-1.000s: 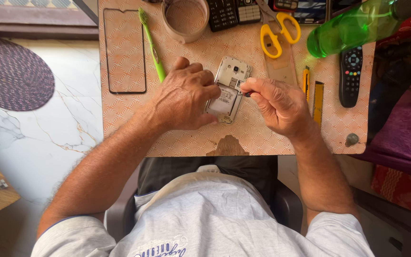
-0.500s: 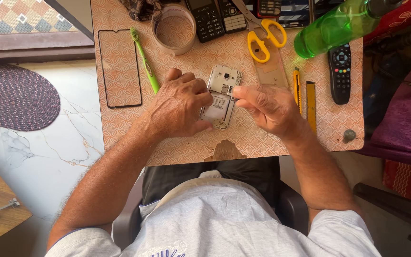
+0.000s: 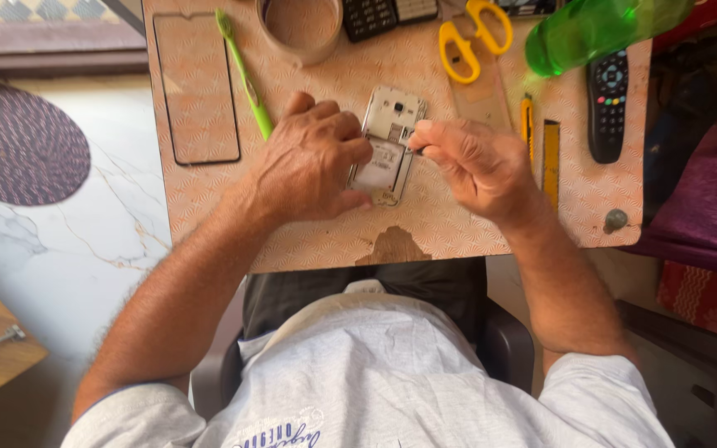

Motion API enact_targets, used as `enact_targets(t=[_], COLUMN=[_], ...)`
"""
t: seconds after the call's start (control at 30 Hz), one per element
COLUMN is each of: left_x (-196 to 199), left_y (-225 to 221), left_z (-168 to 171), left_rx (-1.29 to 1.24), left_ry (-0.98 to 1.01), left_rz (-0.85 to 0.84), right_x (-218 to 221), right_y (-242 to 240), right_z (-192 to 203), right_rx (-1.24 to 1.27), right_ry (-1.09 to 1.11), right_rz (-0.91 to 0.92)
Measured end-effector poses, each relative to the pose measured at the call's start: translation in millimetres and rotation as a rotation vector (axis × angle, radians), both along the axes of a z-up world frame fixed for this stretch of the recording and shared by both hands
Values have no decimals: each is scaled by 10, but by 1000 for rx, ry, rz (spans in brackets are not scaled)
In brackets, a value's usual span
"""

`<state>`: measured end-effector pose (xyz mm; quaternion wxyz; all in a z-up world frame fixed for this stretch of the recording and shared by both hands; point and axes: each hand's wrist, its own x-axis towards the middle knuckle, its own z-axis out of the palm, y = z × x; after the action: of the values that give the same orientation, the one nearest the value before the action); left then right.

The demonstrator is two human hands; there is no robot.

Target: The person removes screws from a mobile phone using a screwdriver, takes out the battery, then puts the battery back and snaps the back cover in place.

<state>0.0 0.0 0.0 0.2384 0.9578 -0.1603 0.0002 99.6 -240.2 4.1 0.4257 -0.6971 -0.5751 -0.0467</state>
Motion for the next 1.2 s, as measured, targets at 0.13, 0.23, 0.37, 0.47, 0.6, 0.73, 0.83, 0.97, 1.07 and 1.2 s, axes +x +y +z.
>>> enact_targets(t=[0.13,0.23,0.37,0.47,0.6,0.73,0.83,0.97,1.07,1.2], left_x=[-18,-1,-9,-10,-24,-10,-15,-16,-3,-1], left_y=[-5,15,24,11,18,2,21,12,6,25], left_z=[-28,-29,-57,-64,-93,-90,-99,-121,-91,-99], left_rx=[-11,0,-23,-5,-2,6,-5,-6,14,8], left_ry=[-29,-2,-42,-61,-45,-45,-65,-40,-65,-44], left_rz=[5,-1,-8,1,-6,-1,-12,-1,-3,-10], right_x=[23,-12,-51,-40,-70,-73,-56,-66,-55,-49], right_y=[33,57,67,66,75,72,75,51,37,12], right_z=[16,23,18,13,-21,-14,-28,-75,-78,-87], right_rx=[-20,6,-22,-4,5,-3,26,-2,2,-30], right_ry=[-53,20,-27,-14,-5,-58,27,-3,-33,56], right_rz=[-13,57,-4,22,-16,-26,38,-37,-45,-30])
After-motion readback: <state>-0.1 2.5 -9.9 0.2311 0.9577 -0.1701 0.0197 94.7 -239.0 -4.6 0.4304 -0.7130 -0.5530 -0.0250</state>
